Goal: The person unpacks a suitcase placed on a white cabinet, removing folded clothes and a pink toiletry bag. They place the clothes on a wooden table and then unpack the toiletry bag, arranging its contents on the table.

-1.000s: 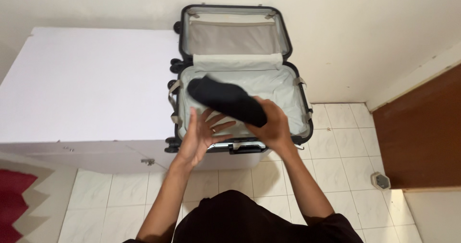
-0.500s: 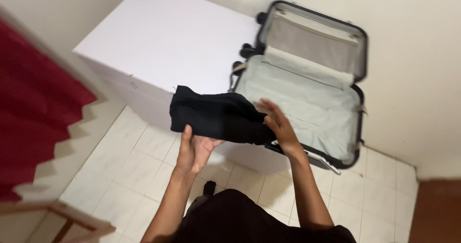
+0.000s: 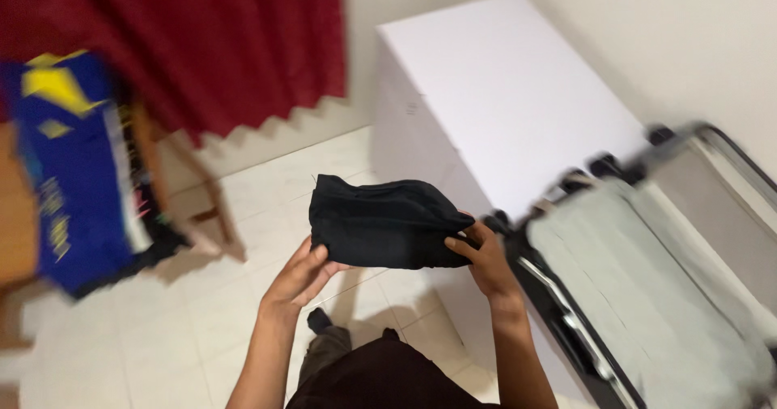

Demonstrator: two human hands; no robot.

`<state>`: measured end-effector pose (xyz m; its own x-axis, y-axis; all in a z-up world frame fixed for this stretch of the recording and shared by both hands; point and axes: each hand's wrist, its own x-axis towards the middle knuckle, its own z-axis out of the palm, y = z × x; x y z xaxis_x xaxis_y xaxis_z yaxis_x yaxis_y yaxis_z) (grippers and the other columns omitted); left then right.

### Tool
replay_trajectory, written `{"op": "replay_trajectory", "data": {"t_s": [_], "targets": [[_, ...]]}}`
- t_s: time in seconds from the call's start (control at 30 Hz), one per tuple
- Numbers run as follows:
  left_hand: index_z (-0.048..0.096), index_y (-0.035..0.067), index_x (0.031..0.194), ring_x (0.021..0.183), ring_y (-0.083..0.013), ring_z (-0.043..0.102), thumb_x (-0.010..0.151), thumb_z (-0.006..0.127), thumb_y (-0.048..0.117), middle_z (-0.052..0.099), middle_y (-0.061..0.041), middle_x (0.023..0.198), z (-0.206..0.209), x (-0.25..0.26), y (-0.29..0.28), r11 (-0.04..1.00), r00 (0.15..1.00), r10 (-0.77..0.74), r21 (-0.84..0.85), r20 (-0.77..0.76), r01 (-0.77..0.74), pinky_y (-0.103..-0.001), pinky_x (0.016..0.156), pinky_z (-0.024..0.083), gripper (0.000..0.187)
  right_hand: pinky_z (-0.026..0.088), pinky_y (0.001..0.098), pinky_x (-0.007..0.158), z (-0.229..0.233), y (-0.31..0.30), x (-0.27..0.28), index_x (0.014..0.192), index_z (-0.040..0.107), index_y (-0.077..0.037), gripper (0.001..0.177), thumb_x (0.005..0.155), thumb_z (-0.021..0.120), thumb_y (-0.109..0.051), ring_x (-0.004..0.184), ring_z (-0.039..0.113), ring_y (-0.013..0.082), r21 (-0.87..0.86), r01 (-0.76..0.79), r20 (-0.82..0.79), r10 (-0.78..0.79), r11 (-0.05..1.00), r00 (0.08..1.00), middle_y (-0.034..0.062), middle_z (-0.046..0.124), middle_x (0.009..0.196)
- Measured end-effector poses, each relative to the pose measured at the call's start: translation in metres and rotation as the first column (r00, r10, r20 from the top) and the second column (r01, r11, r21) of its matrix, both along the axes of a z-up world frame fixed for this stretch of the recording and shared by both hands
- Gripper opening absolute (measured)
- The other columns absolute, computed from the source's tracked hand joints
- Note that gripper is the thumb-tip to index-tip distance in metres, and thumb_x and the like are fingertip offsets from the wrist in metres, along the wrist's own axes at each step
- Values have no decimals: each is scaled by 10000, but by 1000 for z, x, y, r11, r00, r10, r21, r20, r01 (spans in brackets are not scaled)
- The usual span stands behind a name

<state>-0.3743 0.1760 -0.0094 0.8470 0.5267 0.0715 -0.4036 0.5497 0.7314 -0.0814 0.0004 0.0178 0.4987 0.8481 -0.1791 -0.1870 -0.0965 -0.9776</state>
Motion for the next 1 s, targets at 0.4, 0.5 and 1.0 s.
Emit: {"op": "replay_trajectory", "data": {"t_s": [0.4,0.5,1.0], "targets": [[563,-27,1319,1037,-187,695,933,647,172,699,-132,1178,34,-221,28,735,752,601,-183,-271,-653,-345,910,569,443,517,333,992,49,167,-197,1363,601,51,576,831,768,-90,1098,659,179,126,-548,87,541,827,836,115,711,1171],[573,-28,1327,1019,-182,687,941,645,166,696,-130,1171,32,-265,39,681,698,663,-169,-270,-712,-339,882,562,438,512,316,988,45,200,-240,1363,599,32,576,824,764,-93,1101,654,161,103,-592,107,582,800,806,98,709,1179],[684,-28,1086,882,-161,725,901,728,114,756,-114,985,33,-388,92,570,511,742,7,-434,-822,-284,813,592,238,577,312,883,30,292,-365,1241,703,-6,415,835,782,-37,989,698,153,69,-727,225,700,683,678,71,749,1061]]}}
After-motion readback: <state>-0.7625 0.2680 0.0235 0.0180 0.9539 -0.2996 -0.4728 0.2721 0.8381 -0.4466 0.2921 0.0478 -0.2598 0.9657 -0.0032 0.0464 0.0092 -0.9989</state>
